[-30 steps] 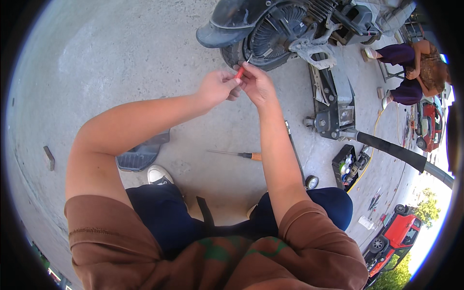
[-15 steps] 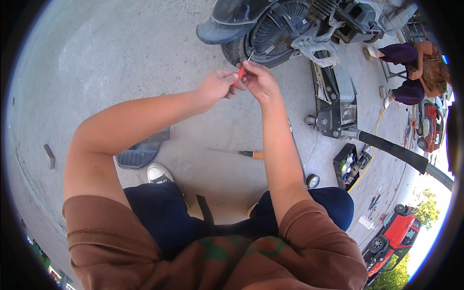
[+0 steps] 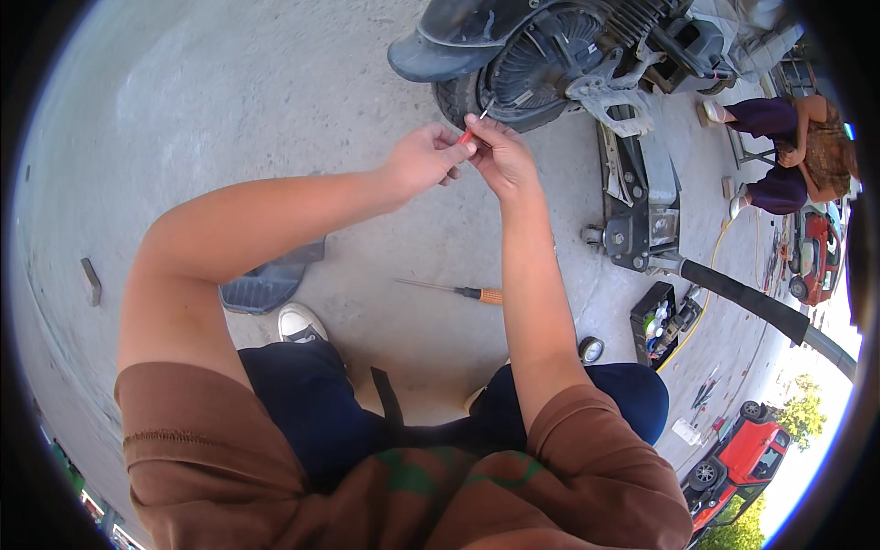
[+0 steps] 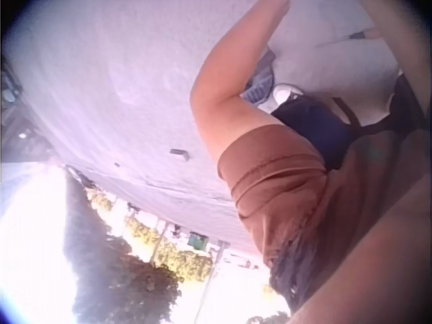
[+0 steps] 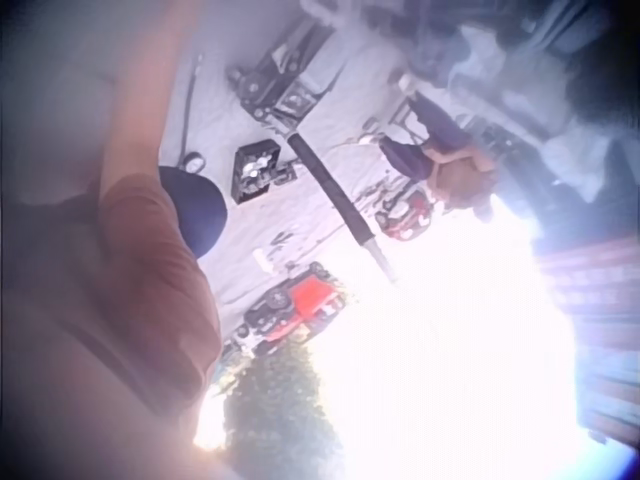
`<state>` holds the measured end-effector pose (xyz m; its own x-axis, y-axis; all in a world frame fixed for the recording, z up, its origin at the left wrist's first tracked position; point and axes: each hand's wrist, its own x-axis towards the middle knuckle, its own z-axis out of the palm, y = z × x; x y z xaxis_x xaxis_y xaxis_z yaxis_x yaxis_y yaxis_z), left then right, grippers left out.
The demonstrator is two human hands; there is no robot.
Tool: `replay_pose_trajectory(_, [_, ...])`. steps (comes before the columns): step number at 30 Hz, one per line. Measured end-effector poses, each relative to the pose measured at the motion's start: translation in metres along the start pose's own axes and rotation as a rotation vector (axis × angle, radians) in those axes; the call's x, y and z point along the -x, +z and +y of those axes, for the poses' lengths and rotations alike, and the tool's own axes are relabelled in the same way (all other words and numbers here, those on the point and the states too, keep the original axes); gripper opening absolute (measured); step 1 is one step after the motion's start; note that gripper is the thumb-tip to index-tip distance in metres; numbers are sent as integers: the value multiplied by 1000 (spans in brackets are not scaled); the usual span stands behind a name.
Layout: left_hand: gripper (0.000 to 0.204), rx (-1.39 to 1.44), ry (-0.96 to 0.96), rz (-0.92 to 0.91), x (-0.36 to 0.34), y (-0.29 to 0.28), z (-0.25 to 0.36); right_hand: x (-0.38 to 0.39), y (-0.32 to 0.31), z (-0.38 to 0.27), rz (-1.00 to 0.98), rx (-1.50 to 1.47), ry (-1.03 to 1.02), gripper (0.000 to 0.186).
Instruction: The person works on a motorcycle's rear wheel area, using a tire pressure gauge to check the tire, then uses a screwdriver and a pneumatic impact wrench to adjust components near the wheel. The person remains crouched throughout, handling tools and the wheel assembly.
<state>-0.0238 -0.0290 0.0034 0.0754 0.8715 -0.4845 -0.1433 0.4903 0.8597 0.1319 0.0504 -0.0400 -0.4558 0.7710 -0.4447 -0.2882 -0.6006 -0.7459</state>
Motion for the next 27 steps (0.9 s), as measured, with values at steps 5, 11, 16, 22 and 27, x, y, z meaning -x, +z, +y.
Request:
replay_pose_trajectory(5, [24, 34, -50, -64, -1, -7, -2, 9, 15, -1, 67, -113, 32, 12])
replay_pose_trajectory(11, [23, 195, -97, -122, 0, -9, -5, 13, 10, -3, 9, -91, 18, 11])
replay_pose_trajectory(16, [21, 171, -142, -106, 2, -8, -1, 10, 4, 2, 6, -45, 46, 9])
replay_pose_trajectory(22, [20, 70, -132, -107, 1, -10, -6, 11, 3, 3, 4, -3, 45, 11])
replay_pose_trajectory(27, [21, 84, -153, -108, 2, -12, -8, 12, 9, 0, 75, -180, -4, 18])
